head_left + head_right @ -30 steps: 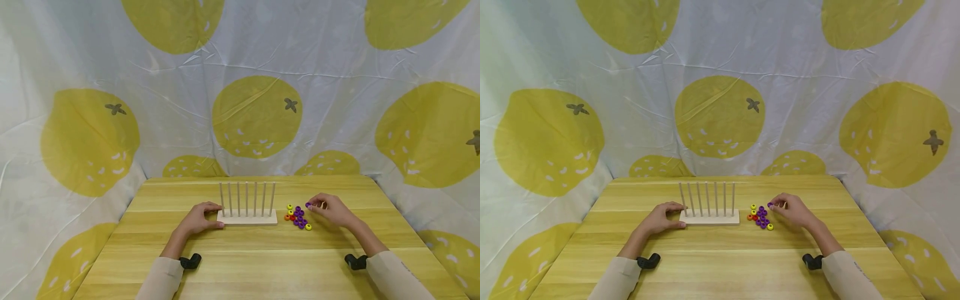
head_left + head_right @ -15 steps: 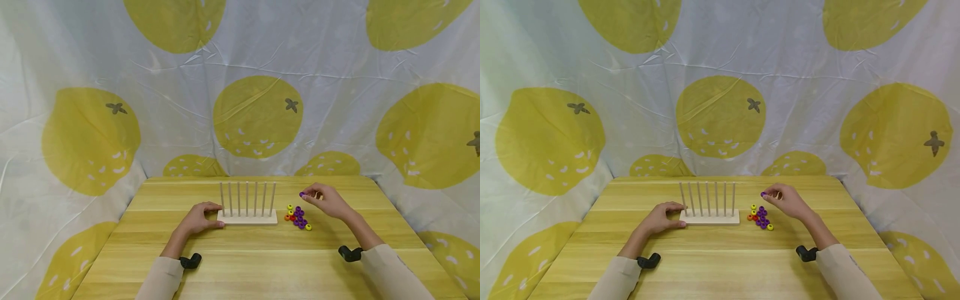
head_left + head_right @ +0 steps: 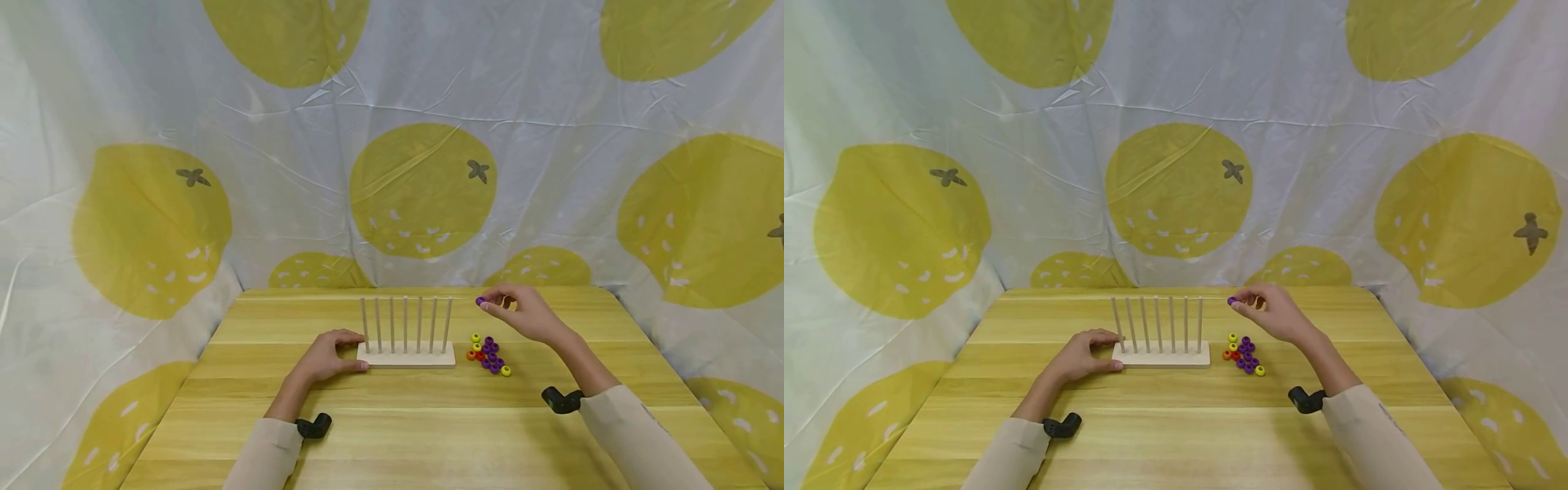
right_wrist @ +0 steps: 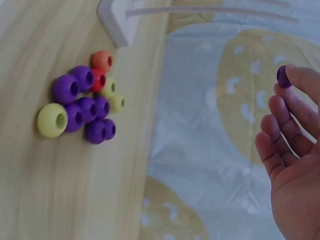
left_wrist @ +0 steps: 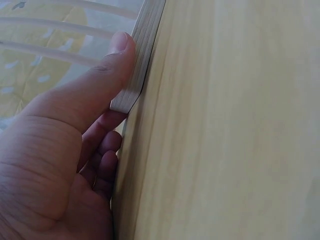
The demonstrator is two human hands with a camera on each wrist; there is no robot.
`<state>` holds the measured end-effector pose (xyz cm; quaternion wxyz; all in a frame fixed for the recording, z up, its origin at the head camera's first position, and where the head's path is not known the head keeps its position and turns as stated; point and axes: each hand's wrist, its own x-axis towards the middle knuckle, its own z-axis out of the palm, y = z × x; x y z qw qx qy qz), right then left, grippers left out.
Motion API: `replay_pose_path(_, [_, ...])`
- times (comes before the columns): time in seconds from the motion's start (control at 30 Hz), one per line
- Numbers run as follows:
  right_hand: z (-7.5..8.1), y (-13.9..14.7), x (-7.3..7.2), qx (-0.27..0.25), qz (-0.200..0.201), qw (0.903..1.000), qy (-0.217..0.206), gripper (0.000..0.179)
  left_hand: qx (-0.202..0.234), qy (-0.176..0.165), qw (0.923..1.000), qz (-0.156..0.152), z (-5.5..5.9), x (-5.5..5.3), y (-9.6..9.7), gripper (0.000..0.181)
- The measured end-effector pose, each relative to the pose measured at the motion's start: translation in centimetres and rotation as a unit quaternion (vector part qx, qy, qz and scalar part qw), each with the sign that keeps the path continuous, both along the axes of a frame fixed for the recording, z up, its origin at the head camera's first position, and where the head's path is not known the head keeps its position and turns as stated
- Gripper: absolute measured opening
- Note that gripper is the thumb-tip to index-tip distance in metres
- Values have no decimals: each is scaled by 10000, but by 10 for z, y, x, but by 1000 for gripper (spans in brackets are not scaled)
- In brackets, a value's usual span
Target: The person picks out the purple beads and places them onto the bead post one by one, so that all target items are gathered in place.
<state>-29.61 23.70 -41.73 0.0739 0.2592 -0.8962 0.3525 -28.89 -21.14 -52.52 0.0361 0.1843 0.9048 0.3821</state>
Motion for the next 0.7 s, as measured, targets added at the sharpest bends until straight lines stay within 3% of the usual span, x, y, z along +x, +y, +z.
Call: replay_pose_path(0.7, [41,-55,-5,-171,452,9988,103,19,-28,18,10000,34,0,-1,1,60])
